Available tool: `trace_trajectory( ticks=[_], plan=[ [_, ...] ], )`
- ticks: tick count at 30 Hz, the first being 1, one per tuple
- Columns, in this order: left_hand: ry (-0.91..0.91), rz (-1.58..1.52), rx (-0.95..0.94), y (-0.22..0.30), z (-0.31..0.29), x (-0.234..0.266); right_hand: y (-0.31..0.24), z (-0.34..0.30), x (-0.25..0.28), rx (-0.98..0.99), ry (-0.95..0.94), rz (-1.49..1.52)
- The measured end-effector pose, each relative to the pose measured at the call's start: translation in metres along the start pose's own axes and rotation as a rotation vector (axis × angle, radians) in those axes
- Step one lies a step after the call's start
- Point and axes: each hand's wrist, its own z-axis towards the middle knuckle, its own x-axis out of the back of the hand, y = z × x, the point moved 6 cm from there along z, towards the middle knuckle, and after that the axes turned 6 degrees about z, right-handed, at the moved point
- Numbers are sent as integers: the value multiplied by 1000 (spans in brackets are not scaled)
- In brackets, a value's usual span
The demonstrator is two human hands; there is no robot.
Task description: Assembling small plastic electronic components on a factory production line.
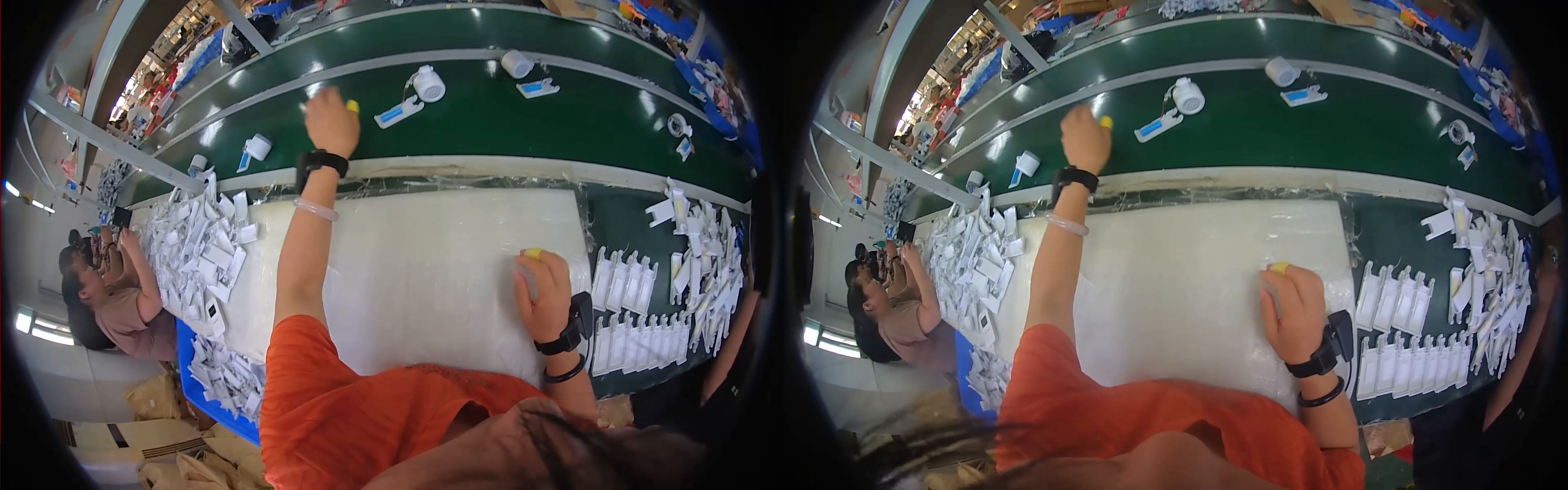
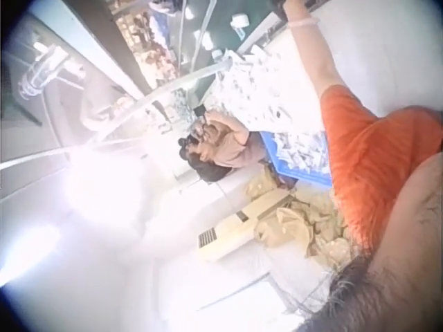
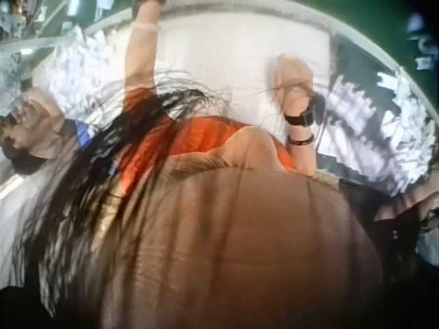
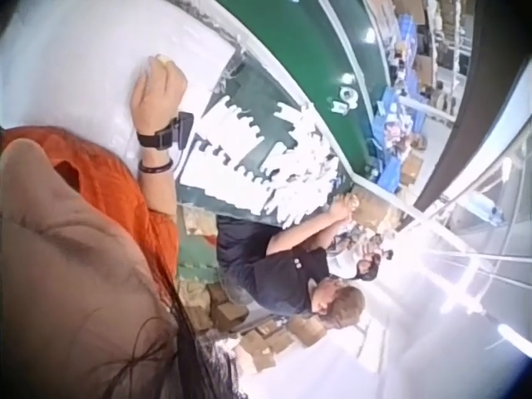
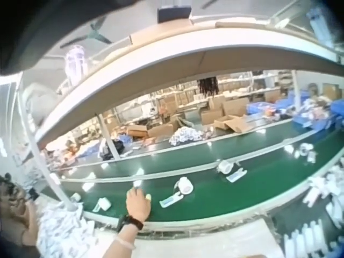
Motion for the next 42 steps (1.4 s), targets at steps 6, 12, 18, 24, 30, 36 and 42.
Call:
trace_trajectory(
  ticks=[6,12,18,24,30,36,42],
  plan=[
    [-528,-100,-180,70,-7,-77,0,-1,-3,-5,-7,34],
    [-583,-109,-116,82,-4,-110,2,-1,-4,-5,-13,49],
    [-752,-269,-4,89,-12,-104,0,-1,-2,3,-35,44],
    [-711,-568,-21,89,-23,-94,-7,1,-4,36,-53,91],
    [-1184,-1356,236,139,-53,9,0,-2,-1,56,-4,73],
    [-1412,-1236,-402,173,-111,120,-12,9,15,60,90,-53],
    [-1576,-1134,-875,182,-168,166,-13,7,7,193,-85,-170]
  ],
)
